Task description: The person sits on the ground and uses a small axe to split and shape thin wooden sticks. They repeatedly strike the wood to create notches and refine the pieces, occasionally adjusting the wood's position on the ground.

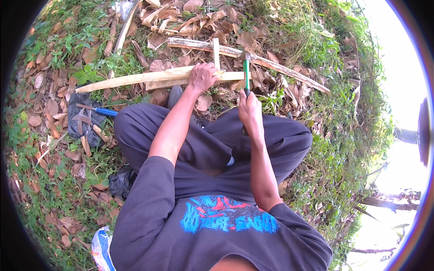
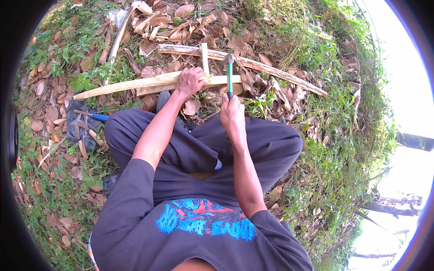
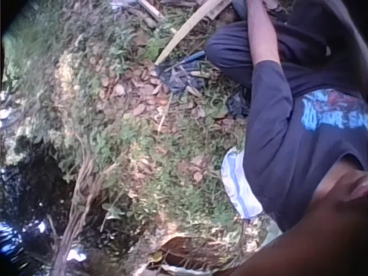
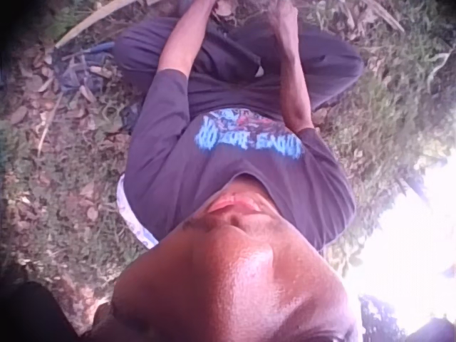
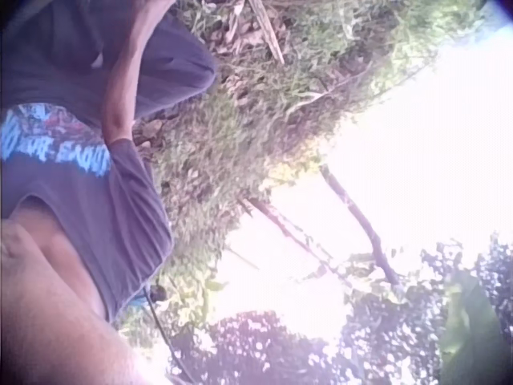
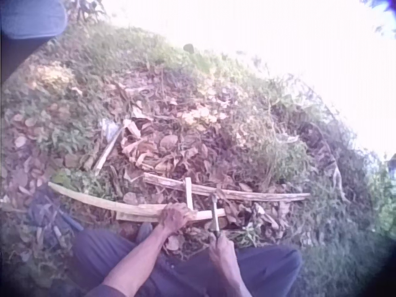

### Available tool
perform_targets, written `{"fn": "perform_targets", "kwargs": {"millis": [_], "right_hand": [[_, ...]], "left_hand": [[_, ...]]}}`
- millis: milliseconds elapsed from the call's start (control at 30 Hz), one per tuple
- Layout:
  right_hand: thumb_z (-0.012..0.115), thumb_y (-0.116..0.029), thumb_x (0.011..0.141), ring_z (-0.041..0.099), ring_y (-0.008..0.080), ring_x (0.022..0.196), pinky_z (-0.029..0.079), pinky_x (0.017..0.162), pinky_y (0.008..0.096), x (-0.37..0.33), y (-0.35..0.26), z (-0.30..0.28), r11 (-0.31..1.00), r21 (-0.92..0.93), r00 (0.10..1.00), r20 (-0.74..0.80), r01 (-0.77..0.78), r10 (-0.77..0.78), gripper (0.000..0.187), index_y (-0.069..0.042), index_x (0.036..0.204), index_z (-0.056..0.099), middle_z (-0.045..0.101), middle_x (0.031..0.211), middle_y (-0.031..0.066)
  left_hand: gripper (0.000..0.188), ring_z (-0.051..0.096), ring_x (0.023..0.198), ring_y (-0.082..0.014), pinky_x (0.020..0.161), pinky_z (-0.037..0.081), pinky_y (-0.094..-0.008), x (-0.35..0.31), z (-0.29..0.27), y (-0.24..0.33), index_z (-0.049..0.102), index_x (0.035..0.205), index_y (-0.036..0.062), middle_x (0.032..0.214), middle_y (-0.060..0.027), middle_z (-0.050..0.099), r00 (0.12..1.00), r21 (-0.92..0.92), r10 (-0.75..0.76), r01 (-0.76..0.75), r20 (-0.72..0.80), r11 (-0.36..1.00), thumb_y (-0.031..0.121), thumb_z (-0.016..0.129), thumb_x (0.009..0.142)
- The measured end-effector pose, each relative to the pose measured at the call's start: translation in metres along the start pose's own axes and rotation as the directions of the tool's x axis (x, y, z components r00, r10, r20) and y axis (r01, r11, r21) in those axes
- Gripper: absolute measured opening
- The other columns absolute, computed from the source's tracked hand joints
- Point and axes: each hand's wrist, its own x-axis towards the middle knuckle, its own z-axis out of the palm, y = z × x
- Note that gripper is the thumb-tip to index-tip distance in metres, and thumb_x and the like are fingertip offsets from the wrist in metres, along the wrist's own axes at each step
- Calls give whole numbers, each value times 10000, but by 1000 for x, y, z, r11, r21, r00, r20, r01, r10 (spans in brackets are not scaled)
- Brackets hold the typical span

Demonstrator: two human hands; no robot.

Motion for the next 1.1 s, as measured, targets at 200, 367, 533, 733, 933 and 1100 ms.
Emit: {"fn": "perform_targets", "kwargs": {"millis": [200,367,533,733,933,1100], "right_hand": [[513,-307,1034,580,536,732,440,664,601,-2,40,28,987,-106,989,107,118,-106,388,63,919,549,595,753,326],[485,-228,1045,550,517,667,438,612,569,0,2,3,972,-60,973,-7,229,-230,288,49,979,524,552,690,306],[529,-330,1021,582,555,792,443,722,608,-2,31,29,992,-99,994,92,76,-67,444,67,823,551,592,785,366],[506,-357,1035,603,529,754,445,679,595,13,11,1,990,85,993,58,-110,105,453,58,861,557,602,767,351],[452,-392,1041,628,529,822,467,741,580,17,50,20,986,-124,970,227,114,-83,556,111,861,606,604,791,373],[465,-375,1049,645,494,767,485,685,546,28,18,-8,977,95,979,99,-190,180,512,83,859,595,629,757,331]], "left_hand": [[261,655,918,-233,822,473,-393,0,3,0,725,1005,111,980,-36,680,1000,-12,17,-17,3,1000,268,763,800],[222,660,922,-229,830,476,-391,-2,2,-1,737,965,123,969,-41,681,1000,11,2,-2,-12,1000,238,768,777],[221,663,924,-234,830,481,-392,-1,3,4,737,971,119,962,-50,678,1000,-5,0,0,9,1000,261,754,802],[226,658,919,-252,821,475,-407,-2,1,1,730,961,96,967,-56,680,1000,-1,-5,5,-10,1000,257,756,803],[224,656,946,-232,862,479,-394,-2,1,4,718,978,117,992,-39,679,1000,1,-6,6,25,1000,276,736,821],[238,677,920,-235,831,484,-391,-3,3,0,728,984,104,987,-48,710,1000,-20,6,-6,-13,1000,263,747,809]]}}
